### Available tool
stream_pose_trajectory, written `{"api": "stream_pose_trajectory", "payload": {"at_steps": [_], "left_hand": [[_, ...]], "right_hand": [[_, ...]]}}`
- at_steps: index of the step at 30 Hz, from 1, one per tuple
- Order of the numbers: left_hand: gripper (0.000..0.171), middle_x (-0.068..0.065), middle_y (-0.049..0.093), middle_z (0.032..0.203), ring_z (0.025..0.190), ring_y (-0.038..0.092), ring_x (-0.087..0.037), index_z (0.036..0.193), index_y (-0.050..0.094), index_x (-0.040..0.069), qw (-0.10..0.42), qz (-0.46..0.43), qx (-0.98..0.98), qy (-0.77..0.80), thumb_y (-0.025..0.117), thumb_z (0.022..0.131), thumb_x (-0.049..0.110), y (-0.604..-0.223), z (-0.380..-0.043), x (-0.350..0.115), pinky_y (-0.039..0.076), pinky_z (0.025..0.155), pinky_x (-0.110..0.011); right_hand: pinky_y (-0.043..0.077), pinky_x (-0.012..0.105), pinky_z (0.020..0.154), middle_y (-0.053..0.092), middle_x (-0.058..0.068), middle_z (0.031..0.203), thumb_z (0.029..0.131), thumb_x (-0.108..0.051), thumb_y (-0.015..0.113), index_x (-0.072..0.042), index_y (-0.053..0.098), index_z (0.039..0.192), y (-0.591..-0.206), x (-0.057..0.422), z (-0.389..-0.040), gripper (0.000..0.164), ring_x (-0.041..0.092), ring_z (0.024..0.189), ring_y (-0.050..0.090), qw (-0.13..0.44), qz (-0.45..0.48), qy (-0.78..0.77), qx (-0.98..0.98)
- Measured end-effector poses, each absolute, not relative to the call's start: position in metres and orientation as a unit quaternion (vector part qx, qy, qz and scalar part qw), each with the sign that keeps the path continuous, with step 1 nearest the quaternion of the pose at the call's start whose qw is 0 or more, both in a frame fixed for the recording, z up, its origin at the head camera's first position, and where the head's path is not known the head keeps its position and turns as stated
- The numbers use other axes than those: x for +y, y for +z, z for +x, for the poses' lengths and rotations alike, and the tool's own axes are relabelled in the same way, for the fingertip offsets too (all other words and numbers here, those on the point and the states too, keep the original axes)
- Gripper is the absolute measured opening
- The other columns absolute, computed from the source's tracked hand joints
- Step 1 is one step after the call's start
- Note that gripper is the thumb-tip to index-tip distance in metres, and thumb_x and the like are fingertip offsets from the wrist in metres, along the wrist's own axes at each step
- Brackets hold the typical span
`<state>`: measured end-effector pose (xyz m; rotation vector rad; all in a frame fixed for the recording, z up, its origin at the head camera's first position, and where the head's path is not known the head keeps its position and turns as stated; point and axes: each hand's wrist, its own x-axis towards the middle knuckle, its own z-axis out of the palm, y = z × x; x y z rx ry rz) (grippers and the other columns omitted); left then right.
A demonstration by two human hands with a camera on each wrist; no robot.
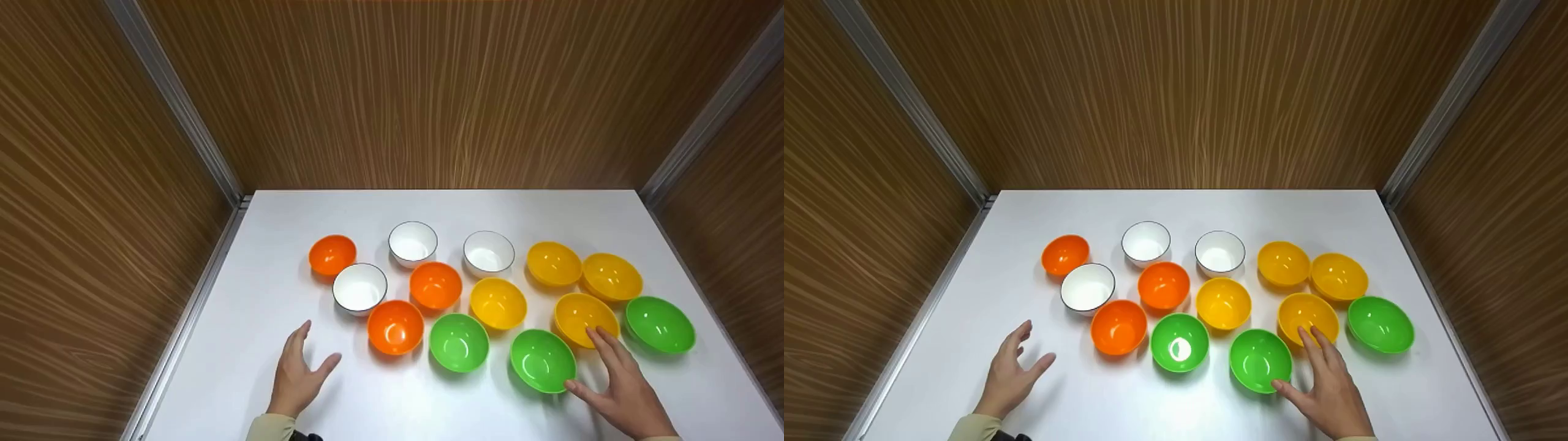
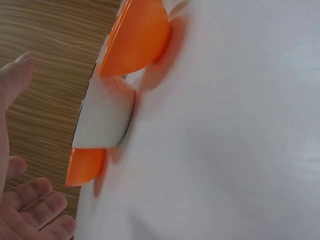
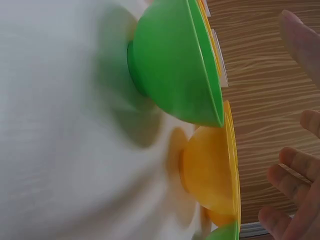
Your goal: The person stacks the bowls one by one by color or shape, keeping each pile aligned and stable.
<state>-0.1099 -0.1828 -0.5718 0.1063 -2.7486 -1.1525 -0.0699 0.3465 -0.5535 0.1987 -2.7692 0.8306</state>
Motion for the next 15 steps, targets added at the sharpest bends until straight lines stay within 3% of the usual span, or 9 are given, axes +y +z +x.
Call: {"api": "stream_pose_trajectory", "payload": {"at_steps": [7, 15], "left_hand": [[0.076, -0.011, 0.049, 0.126, 0.114, 0.046, -0.021, 0.135, 0.036, 0.007, 0.085, 0.067, -0.86, -0.498, 0.066, 0.078, 0.048, -0.583, -0.135, -0.174, 0.041, 0.096, -0.04], [0.067, -0.013, 0.046, 0.128, 0.117, 0.043, -0.026, 0.136, 0.033, 0.005, 0.064, 0.114, -0.821, -0.556, 0.061, 0.085, 0.04, -0.589, -0.163, -0.161, 0.037, 0.099, -0.043]], "right_hand": [[0.035, 0.065, 0.086, 0.034, 0.016, 0.139, 0.066, -0.037, 0.081, -0.021, 0.034, 0.142, -0.551, 0.334, -0.079, 0.09, 0.04, 0.119, 0.037, 0.132, 0.078, 0.295, -0.943], [0.032, 0.063, 0.092, 0.036, 0.021, 0.138, 0.076, -0.037, 0.072, -0.017, 0.035, 0.141, -0.537, 0.317, -0.098, 0.078, 0.042, 0.12, 0.036, 0.111, 0.077, 0.317, -0.939]]}}
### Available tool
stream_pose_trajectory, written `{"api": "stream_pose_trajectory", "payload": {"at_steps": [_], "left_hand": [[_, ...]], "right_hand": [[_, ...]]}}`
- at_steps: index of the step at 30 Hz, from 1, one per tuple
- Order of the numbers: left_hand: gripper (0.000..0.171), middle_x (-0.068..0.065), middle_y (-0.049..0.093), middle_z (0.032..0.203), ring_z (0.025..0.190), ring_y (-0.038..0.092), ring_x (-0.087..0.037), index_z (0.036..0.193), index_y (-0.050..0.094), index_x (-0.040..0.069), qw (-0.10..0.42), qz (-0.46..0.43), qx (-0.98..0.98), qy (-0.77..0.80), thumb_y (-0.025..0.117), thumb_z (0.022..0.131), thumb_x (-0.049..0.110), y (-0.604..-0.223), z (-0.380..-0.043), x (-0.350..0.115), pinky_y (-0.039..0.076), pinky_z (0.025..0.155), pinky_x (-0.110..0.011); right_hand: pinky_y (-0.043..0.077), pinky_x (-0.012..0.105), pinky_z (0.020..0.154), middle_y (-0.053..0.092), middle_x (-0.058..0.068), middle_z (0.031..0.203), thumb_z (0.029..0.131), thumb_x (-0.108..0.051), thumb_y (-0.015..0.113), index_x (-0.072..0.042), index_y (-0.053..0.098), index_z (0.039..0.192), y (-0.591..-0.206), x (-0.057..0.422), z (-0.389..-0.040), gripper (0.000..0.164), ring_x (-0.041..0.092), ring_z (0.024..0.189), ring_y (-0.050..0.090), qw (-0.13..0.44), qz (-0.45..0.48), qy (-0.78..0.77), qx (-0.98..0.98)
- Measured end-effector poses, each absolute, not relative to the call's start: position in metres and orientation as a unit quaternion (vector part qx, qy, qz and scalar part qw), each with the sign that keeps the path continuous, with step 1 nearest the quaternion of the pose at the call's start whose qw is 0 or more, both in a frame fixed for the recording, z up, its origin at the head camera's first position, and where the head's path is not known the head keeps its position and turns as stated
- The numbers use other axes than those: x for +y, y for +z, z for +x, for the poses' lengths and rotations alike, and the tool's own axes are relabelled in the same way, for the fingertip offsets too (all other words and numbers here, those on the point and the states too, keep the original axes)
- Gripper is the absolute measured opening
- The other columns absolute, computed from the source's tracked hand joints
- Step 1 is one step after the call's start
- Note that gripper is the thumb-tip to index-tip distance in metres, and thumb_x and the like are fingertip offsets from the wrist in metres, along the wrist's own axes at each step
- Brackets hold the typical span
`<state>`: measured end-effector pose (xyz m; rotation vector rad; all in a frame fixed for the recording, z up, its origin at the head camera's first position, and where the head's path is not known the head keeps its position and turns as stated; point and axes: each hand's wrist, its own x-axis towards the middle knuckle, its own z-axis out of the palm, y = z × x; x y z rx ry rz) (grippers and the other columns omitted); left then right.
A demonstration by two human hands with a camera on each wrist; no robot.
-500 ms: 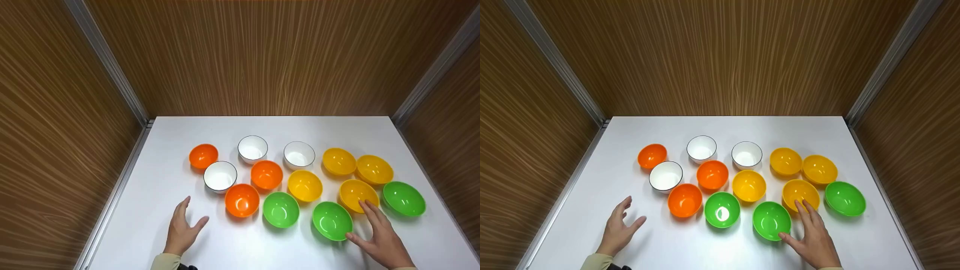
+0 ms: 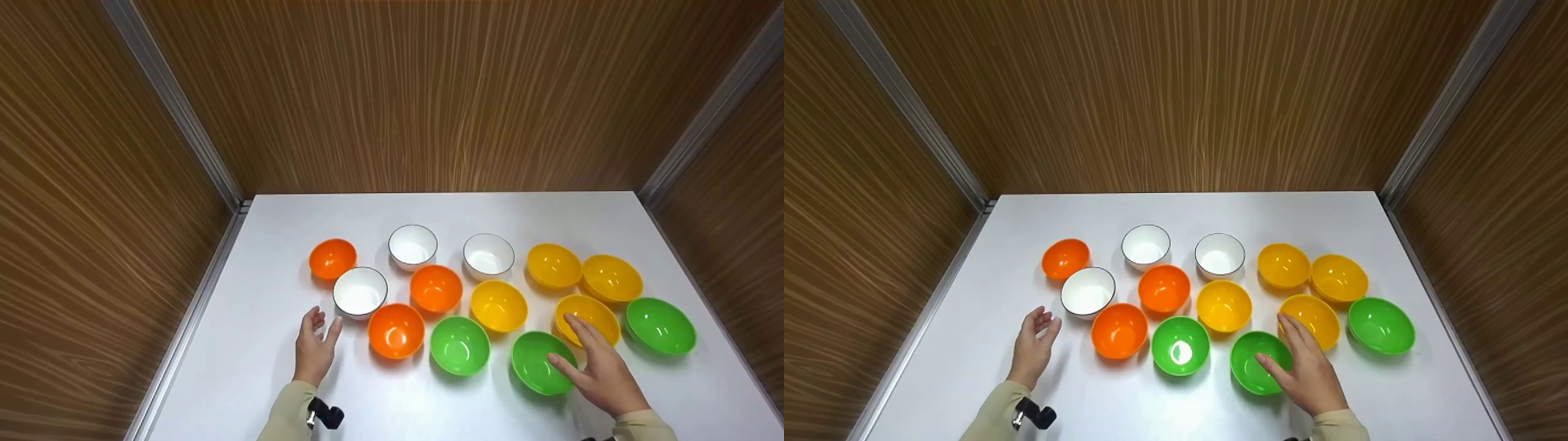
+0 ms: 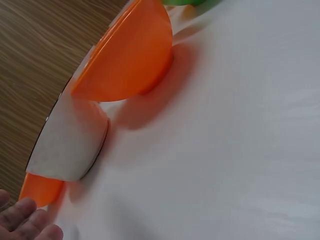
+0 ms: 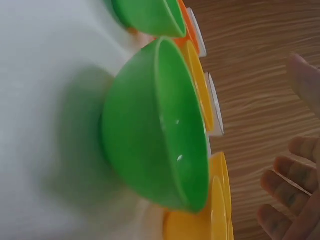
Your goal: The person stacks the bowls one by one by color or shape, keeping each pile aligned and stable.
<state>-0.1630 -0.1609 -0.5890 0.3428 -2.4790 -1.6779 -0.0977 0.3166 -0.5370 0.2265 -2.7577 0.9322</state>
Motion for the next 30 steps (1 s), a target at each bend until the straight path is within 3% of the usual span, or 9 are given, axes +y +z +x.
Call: {"api": "stream_pose_trajectory", "payload": {"at_steps": [6, 13, 23, 30], "left_hand": [[0.067, -0.015, 0.044, 0.129, 0.118, 0.043, -0.027, 0.134, 0.034, 0.003, 0.058, 0.136, -0.809, -0.569, 0.057, 0.087, 0.045, -0.594, -0.187, -0.152, 0.036, 0.1, -0.043], [0.059, -0.016, 0.049, 0.12, 0.103, 0.051, -0.026, 0.129, 0.041, 0.0, 0.069, 0.16, -0.805, -0.567, 0.058, 0.088, 0.039, -0.599, -0.21, -0.143, 0.046, 0.086, -0.037], [0.04, -0.017, 0.057, 0.111, 0.101, 0.054, -0.026, 0.117, 0.052, -0.001, 0.075, 0.173, -0.817, -0.545, 0.055, 0.09, 0.029, -0.605, -0.218, -0.138, 0.043, 0.09, -0.039], [0.033, -0.018, 0.057, 0.114, 0.108, 0.052, -0.027, 0.113, 0.054, -0.003, 0.079, 0.181, -0.811, -0.551, 0.055, 0.085, 0.014, -0.603, -0.224, -0.137, 0.042, 0.093, -0.038]], "right_hand": [[0.03, 0.062, 0.094, 0.037, 0.022, 0.137, 0.081, -0.046, 0.064, -0.013, 0.038, 0.139, -0.524, 0.305, -0.121, 0.072, 0.041, 0.122, 0.036, 0.061, 0.079, 0.321, -0.942], [0.035, 0.058, 0.095, 0.038, 0.012, 0.139, 0.082, -0.047, 0.063, -0.013, 0.04, 0.138, -0.516, 0.294, -0.154, 0.069, 0.034, 0.119, 0.041, 0.045, 0.114, 0.313, -0.942], [0.03, 0.057, 0.098, 0.035, 0.014, 0.141, 0.082, -0.052, 0.059, -0.008, 0.038, 0.138, -0.519, 0.293, -0.178, 0.075, 0.036, 0.127, 0.032, 0.014, 0.128, 0.305, -0.944], [0.03, 0.057, 0.099, 0.036, 0.018, 0.14, 0.083, -0.043, 0.063, -0.006, 0.04, 0.137, -0.517, 0.289, -0.187, 0.069, 0.038, 0.127, 0.032, 0.011, 0.143, 0.291, -0.946]]}}
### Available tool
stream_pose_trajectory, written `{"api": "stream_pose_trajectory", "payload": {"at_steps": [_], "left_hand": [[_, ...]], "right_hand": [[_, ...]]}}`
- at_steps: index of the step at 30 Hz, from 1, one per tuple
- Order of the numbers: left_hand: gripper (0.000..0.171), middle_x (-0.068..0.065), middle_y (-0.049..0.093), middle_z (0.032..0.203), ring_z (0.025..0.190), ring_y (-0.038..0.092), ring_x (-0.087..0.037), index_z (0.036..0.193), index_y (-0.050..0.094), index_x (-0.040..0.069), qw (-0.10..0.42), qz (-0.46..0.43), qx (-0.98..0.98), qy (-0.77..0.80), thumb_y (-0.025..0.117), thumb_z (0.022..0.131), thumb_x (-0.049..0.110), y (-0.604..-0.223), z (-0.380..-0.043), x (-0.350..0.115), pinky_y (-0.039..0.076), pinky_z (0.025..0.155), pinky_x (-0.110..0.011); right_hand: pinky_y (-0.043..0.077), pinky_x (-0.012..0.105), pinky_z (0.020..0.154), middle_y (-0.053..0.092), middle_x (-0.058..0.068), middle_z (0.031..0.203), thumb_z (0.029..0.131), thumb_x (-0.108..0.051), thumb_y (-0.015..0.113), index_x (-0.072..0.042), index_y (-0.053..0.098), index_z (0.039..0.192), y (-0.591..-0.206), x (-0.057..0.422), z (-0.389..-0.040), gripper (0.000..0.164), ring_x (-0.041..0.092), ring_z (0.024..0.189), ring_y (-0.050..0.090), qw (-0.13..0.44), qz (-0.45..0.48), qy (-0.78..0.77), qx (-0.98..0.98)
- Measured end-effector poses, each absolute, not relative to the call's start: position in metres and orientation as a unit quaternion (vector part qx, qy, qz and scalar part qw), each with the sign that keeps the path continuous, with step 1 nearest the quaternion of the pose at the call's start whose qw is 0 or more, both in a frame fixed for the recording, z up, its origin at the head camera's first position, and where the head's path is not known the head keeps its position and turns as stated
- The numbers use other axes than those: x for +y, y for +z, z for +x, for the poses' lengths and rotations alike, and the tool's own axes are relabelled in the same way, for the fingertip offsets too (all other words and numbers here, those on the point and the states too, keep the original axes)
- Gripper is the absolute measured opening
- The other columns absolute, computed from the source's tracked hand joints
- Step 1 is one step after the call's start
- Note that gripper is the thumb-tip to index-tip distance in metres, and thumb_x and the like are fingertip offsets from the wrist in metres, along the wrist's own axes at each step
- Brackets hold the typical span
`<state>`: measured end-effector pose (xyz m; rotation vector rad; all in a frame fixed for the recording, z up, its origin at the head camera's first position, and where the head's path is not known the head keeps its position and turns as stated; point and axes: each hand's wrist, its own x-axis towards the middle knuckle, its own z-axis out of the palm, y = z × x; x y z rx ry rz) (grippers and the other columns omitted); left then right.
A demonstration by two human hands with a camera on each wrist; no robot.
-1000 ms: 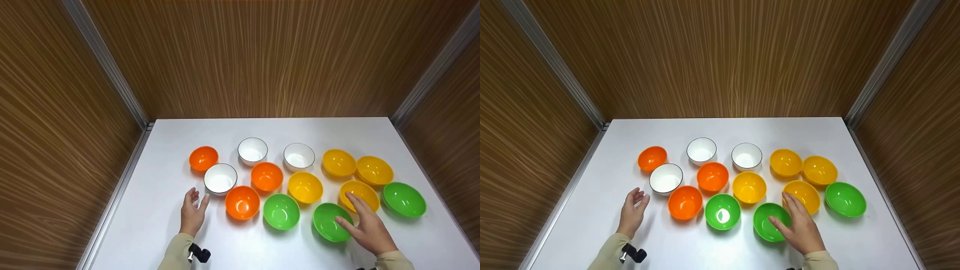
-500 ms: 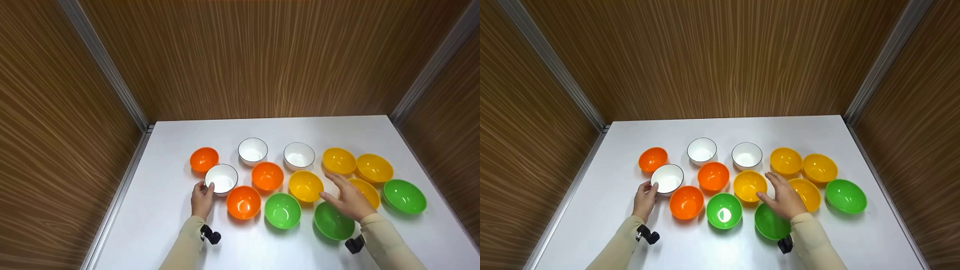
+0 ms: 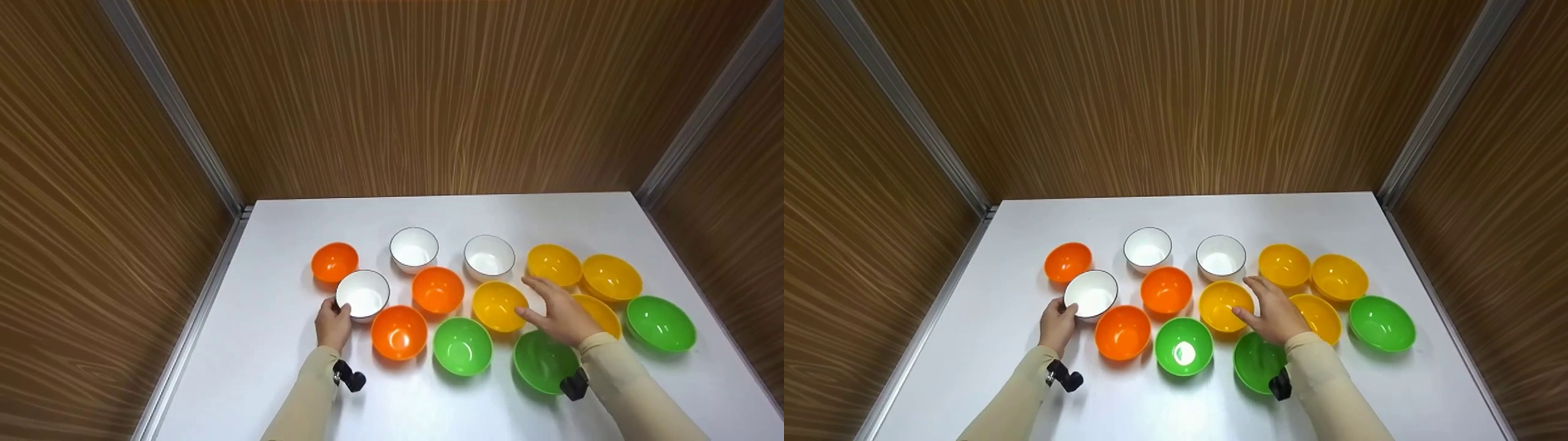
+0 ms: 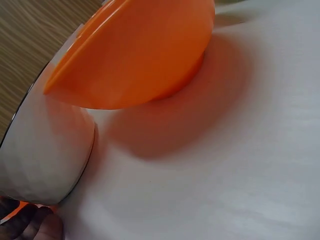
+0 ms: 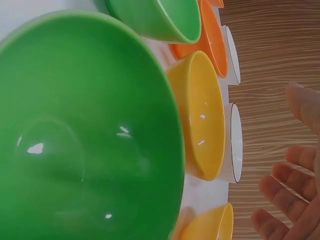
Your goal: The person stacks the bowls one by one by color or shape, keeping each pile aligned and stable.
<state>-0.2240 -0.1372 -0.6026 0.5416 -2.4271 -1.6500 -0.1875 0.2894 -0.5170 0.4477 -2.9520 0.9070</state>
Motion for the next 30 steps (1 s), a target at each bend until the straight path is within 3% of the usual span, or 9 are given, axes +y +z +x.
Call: {"api": "stream_pose_trajectory", "payload": {"at_steps": [4, 12, 25, 28, 30], "left_hand": [[0.034, -0.019, 0.056, 0.118, 0.112, 0.05, -0.027, 0.116, 0.053, -0.003, 0.083, 0.183, -0.805, -0.559, 0.053, 0.084, 0.01, -0.602, -0.223, -0.141, 0.041, 0.095, -0.037], [0.033, -0.018, 0.058, 0.112, 0.105, 0.053, -0.027, 0.117, 0.055, -0.002, 0.097, 0.205, -0.796, -0.562, 0.051, 0.087, 0.011, -0.606, -0.213, -0.159, 0.043, 0.091, -0.037], [0.039, -0.017, 0.044, 0.133, 0.122, 0.039, -0.026, 0.131, 0.042, 0.001, 0.162, 0.181, -0.766, -0.596, 0.041, 0.095, 0.016, -0.619, -0.173, -0.168, 0.029, 0.104, -0.037], [0.043, -0.018, 0.04, 0.137, 0.126, 0.035, -0.027, 0.133, 0.037, -0.001, 0.184, 0.151, -0.757, -0.608, 0.045, 0.095, 0.016, -0.623, -0.166, -0.165, 0.027, 0.106, -0.038], [0.057, -0.02, 0.034, 0.139, 0.128, 0.032, -0.029, 0.137, 0.029, -0.001, 0.194, 0.13, -0.759, -0.608, 0.055, 0.09, 0.02, -0.626, -0.163, -0.163, 0.026, 0.106, -0.039]], "right_hand": [[0.03, 0.055, 0.1, 0.038, 0.017, 0.139, 0.084, -0.04, 0.063, -0.006, 0.04, 0.137, -0.516, 0.288, -0.192, 0.067, 0.037, 0.126, 0.033, 0.012, 0.15, 0.29, -0.945], [0.031, 0.055, 0.099, 0.038, 0.017, 0.139, 0.084, -0.044, 0.061, -0.004, 0.039, 0.137, -0.513, 0.289, -0.197, 0.069, 0.037, 0.125, 0.034, 0.014, 0.162, 0.287, -0.944], [0.028, 0.055, 0.101, 0.036, 0.017, 0.139, 0.084, -0.048, 0.059, -0.007, 0.036, 0.138, -0.506, 0.287, -0.21, 0.072, 0.037, 0.125, 0.034, -0.022, 0.146, 0.282, -0.948], [0.028, 0.056, 0.101, 0.035, 0.018, 0.14, 0.083, -0.053, 0.057, -0.007, 0.034, 0.14, -0.501, 0.286, -0.218, 0.077, 0.038, 0.126, 0.032, -0.042, 0.13, 0.273, -0.952], [0.027, 0.056, 0.101, 0.034, 0.018, 0.141, 0.082, -0.056, 0.056, -0.008, 0.032, 0.141, -0.497, 0.285, -0.223, 0.08, 0.038, 0.126, 0.032, -0.055, 0.118, 0.265, -0.955]]}}
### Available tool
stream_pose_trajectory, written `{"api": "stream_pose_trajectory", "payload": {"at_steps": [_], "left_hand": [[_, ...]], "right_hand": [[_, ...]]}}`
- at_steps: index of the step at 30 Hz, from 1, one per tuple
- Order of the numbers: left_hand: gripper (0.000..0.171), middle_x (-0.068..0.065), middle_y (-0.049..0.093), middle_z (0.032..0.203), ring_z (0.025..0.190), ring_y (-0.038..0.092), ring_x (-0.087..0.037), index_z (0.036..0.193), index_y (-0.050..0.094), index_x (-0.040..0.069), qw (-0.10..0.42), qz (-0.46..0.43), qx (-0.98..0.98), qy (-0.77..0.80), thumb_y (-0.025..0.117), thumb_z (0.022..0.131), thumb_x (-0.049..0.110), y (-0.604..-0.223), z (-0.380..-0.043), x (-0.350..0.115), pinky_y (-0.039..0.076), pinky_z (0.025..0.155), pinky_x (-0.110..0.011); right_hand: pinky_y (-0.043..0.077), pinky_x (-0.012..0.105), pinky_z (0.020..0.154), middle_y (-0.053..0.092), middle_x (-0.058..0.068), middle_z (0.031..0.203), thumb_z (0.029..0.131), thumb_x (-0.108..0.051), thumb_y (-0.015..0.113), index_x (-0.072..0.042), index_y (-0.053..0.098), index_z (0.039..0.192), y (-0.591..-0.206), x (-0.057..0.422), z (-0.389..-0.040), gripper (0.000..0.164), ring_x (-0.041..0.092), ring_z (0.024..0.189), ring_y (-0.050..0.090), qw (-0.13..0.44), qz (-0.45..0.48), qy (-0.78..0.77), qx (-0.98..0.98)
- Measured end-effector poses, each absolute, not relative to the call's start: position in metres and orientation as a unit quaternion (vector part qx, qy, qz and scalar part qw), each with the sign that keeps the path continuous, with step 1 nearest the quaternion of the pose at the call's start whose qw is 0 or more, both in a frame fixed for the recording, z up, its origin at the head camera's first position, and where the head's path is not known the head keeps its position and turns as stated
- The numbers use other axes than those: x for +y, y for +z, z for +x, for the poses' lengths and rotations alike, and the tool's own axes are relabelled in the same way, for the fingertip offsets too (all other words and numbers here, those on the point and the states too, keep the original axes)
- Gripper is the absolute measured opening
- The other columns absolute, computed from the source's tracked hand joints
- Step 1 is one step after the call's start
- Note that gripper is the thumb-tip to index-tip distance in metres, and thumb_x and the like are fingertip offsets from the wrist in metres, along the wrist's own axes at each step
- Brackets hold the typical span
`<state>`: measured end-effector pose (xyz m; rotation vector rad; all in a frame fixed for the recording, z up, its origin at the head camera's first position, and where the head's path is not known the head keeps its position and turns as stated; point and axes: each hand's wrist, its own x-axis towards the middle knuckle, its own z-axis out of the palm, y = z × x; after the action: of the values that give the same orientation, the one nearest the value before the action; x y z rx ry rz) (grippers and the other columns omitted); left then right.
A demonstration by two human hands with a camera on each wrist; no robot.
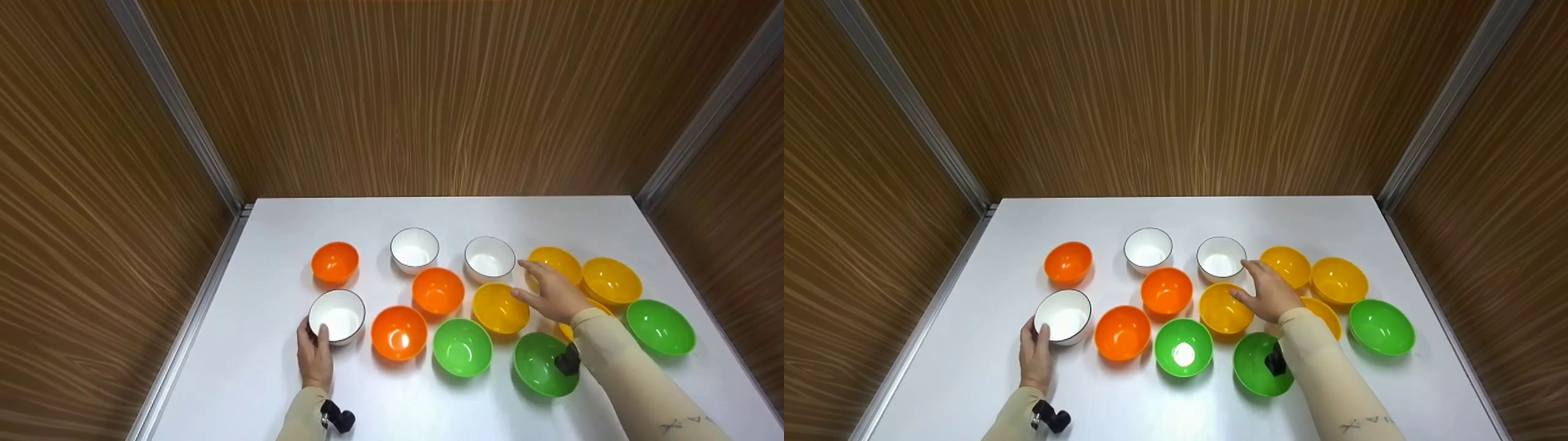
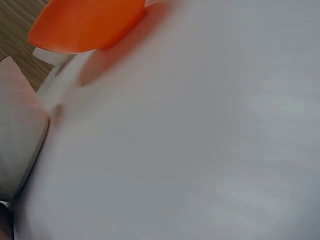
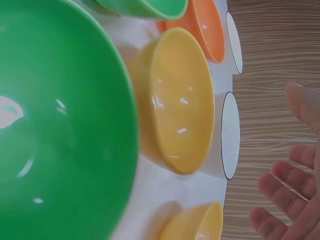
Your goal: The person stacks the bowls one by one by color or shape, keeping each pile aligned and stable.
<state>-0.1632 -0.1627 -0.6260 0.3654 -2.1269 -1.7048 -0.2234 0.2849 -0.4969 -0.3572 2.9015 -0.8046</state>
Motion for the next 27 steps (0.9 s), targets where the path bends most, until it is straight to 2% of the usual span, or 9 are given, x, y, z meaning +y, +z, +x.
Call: {"api": "stream_pose_trajectory", "payload": {"at_steps": [3, 5, 8, 14, 20, 27], "left_hand": [[0.095, -0.022, 0.028, 0.141, 0.128, 0.031, -0.031, 0.142, 0.015, 0.001, 0.203, 0.106, -0.774, -0.591, 0.075, 0.075, 0.028, -0.63, -0.162, -0.161, 0.025, 0.106, -0.042], [0.116, -0.02, 0.025, 0.143, 0.129, 0.029, -0.031, 0.144, 0.008, 0.003, 0.203, 0.101, -0.797, -0.56, 0.083, 0.062, 0.035, -0.632, -0.161, -0.16, 0.024, 0.106, -0.044], [0.131, -0.014, 0.023, 0.146, 0.13, 0.028, -0.028, 0.146, 0.004, 0.007, 0.197, 0.106, -0.821, -0.526, 0.086, 0.051, 0.045, -0.635, -0.161, -0.16, 0.024, 0.106, -0.045], [0.129, -0.009, 0.024, 0.147, 0.13, 0.028, -0.024, 0.146, 0.009, 0.009, 0.192, 0.139, -0.837, -0.494, 0.081, 0.051, 0.057, -0.638, -0.162, -0.155, 0.026, 0.106, -0.043], [0.119, -0.011, 0.03, 0.143, 0.127, 0.034, -0.024, 0.143, 0.02, 0.006, 0.218, 0.15, -0.832, -0.488, 0.082, 0.053, 0.053, -0.64, -0.162, -0.152, 0.028, 0.105, -0.042], [0.117, -0.012, 0.033, 0.141, 0.126, 0.034, -0.025, 0.142, 0.022, 0.004, 0.232, 0.149, -0.833, -0.479, 0.083, 0.054, 0.05, -0.642, -0.161, -0.152, 0.028, 0.105, -0.041]], "right_hand": [[0.027, 0.056, 0.101, 0.033, 0.018, 0.141, 0.081, -0.058, 0.056, -0.008, 0.03, 0.141, -0.491, 0.281, -0.234, 0.083, 0.038, 0.127, 0.031, 0.064, -0.108, -0.252, 0.959], [0.026, 0.056, 0.102, 0.033, 0.019, 0.141, 0.081, -0.057, 0.057, -0.006, 0.03, 0.141, -0.488, 0.278, -0.242, 0.083, 0.038, 0.126, 0.031, 0.062, -0.111, -0.24, 0.962], [0.025, 0.056, 0.102, 0.033, 0.022, 0.14, 0.08, -0.06, 0.056, -0.003, 0.031, 0.14, -0.484, 0.273, -0.255, 0.087, 0.04, 0.126, 0.031, 0.056, -0.119, -0.217, 0.967], [0.024, 0.057, 0.102, 0.03, 0.027, 0.139, 0.074, -0.067, 0.055, 0.0, 0.029, 0.141, -0.482, 0.264, -0.274, 0.098, 0.042, 0.126, 0.029, 0.07, -0.106, -0.194, 0.973], [0.023, 0.057, 0.102, 0.028, 0.026, 0.141, 0.068, -0.072, 0.055, -0.002, 0.026, 0.142, -0.486, 0.255, -0.286, 0.106, 0.042, 0.127, 0.028, 0.106, -0.068, -0.205, 0.971], [0.021, 0.058, 0.102, 0.022, 0.023, 0.145, 0.06, -0.077, 0.055, -0.006, 0.021, 0.145, -0.497, 0.249, -0.298, 0.115, 0.041, 0.13, 0.022, 0.126, -0.044, -0.209, 0.969]]}}
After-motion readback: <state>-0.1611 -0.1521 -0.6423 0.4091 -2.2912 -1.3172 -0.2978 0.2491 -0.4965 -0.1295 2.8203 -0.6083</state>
